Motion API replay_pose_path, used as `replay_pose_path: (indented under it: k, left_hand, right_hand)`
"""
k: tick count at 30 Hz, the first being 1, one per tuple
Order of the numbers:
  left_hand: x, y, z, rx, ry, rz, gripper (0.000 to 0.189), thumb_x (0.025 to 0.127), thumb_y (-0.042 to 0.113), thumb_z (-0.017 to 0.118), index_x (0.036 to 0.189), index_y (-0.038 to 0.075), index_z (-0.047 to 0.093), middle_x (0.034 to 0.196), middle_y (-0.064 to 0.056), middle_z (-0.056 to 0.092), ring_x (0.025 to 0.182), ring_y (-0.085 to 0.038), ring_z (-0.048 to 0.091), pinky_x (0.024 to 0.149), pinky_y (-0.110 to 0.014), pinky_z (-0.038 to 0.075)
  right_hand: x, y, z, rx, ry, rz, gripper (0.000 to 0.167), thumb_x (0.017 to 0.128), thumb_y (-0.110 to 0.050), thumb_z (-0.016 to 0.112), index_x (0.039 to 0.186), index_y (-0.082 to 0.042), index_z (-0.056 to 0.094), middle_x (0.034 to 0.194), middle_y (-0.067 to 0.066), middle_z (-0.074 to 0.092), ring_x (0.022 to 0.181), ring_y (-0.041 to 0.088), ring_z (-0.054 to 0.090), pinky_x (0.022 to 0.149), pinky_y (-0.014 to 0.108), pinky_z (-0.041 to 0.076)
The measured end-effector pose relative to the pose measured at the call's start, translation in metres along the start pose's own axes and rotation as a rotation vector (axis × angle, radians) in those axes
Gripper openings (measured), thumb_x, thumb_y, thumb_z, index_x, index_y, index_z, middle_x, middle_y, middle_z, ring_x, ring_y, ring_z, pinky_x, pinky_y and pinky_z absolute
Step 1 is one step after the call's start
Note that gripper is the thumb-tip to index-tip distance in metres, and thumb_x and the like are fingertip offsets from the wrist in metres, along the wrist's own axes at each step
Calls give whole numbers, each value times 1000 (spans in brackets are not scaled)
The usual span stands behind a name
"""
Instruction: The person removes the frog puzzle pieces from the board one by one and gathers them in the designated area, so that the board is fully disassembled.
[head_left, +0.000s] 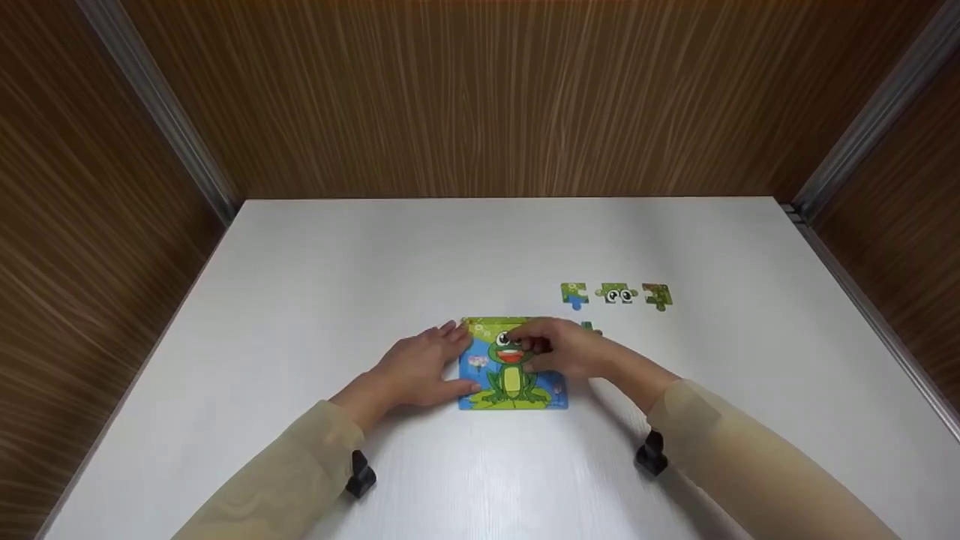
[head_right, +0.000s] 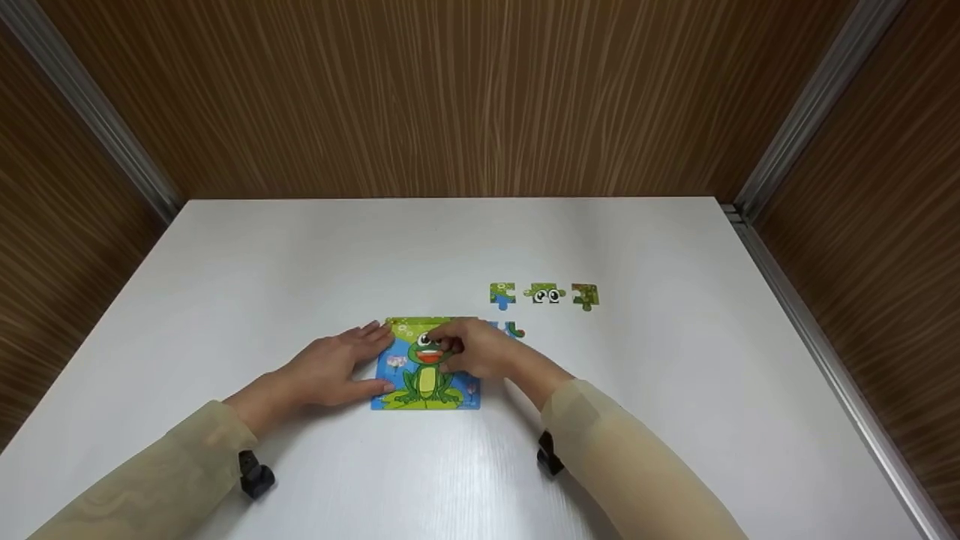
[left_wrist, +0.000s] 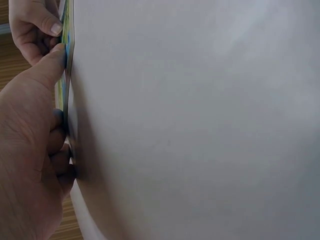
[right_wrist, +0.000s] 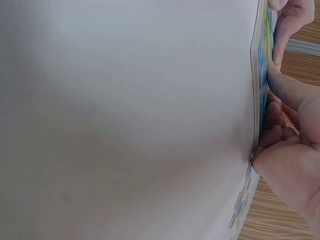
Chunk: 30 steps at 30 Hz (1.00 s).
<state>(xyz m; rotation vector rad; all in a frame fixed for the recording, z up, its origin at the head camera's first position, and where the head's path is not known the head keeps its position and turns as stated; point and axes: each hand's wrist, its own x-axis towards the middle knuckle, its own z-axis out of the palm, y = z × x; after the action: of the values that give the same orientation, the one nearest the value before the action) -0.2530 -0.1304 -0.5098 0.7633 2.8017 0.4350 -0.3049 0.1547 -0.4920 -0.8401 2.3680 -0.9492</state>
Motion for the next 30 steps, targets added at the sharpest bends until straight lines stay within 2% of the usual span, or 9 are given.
replay_pose_path:
  k: [7,15,22,30]
  left_hand:
    - [0,1,0,-5,8,12,91,98,68,59,163,6,42,170,-12,35,158,-32,29,124,-51,33]
    - [-2,1,0,-17,7,13,91,98,67,59,163,6,42,170,-12,34,158,-33,29,123,-53,34]
    - [-3,1,1,-18,12,9,92,98,68,59,163,7,41,170,-12,34,158,-33,29,122,-54,34]
    - [-2,-1,1,-3,33,36,90,98,68,59,162,5,43,169,-12,37,157,-33,31,123,-52,34]
  right_hand:
    - [0,3,-1,11,-11,-5,48,98,-8,77,145,-5,64,108,1,62,94,18,53,83,34,47]
    - [2,-1,0,-4,-18,25,47,97,-6,78,142,-10,66,107,1,60,98,19,53,87,36,46]
    - [3,0,-2,-17,-25,7,47,96,-6,78,141,-12,66,105,2,58,95,20,51,84,36,44]
    - [3,2,-3,31,-13,15,45,95,-5,79,135,-18,64,105,3,59,92,20,51,81,36,44]
